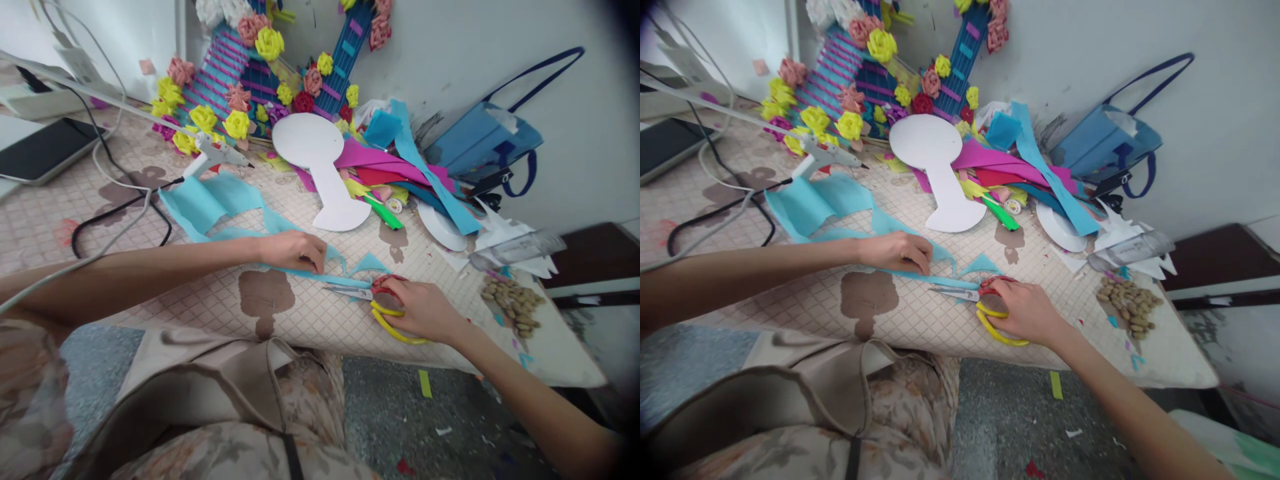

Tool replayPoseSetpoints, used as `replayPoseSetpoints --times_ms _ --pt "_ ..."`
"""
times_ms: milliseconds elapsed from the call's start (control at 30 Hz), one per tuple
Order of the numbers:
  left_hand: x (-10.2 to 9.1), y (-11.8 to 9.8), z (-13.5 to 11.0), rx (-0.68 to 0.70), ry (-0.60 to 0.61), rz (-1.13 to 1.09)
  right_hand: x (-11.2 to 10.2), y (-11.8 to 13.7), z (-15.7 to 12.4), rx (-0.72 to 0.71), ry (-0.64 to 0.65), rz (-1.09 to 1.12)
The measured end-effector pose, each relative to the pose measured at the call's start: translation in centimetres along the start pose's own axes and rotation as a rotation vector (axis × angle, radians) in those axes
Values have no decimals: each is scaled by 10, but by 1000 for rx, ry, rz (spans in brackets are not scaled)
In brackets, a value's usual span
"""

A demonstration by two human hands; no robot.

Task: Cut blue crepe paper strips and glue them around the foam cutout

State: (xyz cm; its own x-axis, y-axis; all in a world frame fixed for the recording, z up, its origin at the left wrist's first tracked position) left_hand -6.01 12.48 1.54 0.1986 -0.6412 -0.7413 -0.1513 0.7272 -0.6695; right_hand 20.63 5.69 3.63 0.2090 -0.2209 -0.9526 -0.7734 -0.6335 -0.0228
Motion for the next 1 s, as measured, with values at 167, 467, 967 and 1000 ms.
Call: replayPoseSetpoints --times_ms 167,467,967,1000 --pt "4 -2 5 89 9 -6 0 0 0 17 22 -4" --pt "8 2 2 99 0 -12 -4 -1 -3 1 -19 -19" --pt "11 8 3 172 -12 136 -2 -4 -6 31 -39 -51" --pt "11 8 3 167 -11 140 -2 -4 -5 27 -42 -51"
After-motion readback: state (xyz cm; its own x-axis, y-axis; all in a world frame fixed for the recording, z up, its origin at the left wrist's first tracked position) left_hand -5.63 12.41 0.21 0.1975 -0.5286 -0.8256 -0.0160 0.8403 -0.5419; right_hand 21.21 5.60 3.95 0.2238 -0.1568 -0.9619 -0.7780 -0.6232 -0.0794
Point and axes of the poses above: each hand's wrist, its own z-axis towards the middle knuckle, its own x-axis out of the palm, y = z × x, the point moved 3 cm from there along z, towards the middle knuckle, and after that the axes turned 11 degrees about y, right-handed, at the moved point
